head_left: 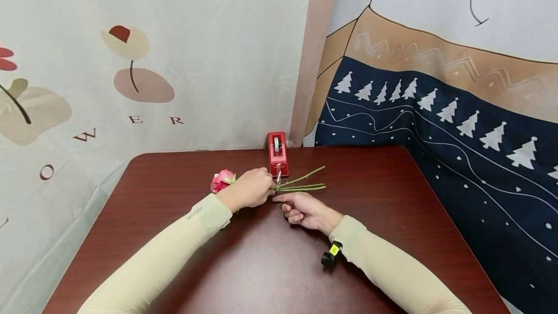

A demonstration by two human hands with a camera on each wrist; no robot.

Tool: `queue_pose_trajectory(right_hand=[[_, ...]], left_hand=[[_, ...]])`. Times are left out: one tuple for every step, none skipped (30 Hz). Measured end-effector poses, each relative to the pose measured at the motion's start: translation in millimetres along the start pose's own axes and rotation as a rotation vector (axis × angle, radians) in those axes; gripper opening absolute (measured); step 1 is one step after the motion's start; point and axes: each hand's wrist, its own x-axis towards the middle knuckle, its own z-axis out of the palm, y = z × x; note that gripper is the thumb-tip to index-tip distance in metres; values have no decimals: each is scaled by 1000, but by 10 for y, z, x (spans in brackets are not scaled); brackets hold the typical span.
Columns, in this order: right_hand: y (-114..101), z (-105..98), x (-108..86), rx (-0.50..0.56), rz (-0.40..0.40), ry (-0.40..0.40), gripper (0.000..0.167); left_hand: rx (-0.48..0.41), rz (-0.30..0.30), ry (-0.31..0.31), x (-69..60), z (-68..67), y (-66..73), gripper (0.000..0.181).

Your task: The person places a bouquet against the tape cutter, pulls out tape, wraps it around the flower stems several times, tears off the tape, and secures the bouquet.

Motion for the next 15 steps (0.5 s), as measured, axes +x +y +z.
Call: queue_pose_trajectory(right_hand=[[-30, 0, -22, -101, -16, 13, 34], [-73, 2, -44, -200, -42, 31, 36], [-128, 3, -65, -304, -86, 60, 34], [-196, 4, -86, -406, -146, 94, 32], [-280, 2, -98, -523, -217, 130, 30], [-375, 0, -110, -647, -290, 175, 28], [-476, -5, -118, -765, -353, 227, 26], [-574, -14, -117, -879, -406, 277, 25], [-666, -28, -111, -986, -443, 318, 24], [-748, -45, -98, -1079, -461, 342, 24], [-820, -66, -81, -1167, -462, 350, 25], [-878, -86, -66, -1232, -445, 339, 25], [-925, -108, -46, -1281, -417, 311, 26], [-961, -134, -22, -1325, -387, 274, 27], [-987, -160, 3, -1356, -356, 228, 27]], left_hand=[[13, 9, 6, 3, 5, -6, 15], [27, 19, 17, 4, 9, -12, 15], [44, 31, 30, 5, 15, -19, 15], [62, 40, 41, 6, 18, -25, 15], [81, 50, 52, 8, 23, -32, 15], [100, 59, 62, 9, 27, -39, 16], [116, 64, 71, 9, 29, -43, 15], [129, 67, 78, 8, 31, -46, 15], [140, 69, 81, 6, 33, -48, 16], [142, 69, 83, 3, 33, -46, 16], [144, 70, 86, 0, 35, -45, 16], [144, 72, 91, -2, 36, -40, 16], [145, 72, 92, -5, 36, -33, 15], [145, 74, 93, -6, 36, -26, 15], [146, 76, 96, -5, 37, -20, 15]])
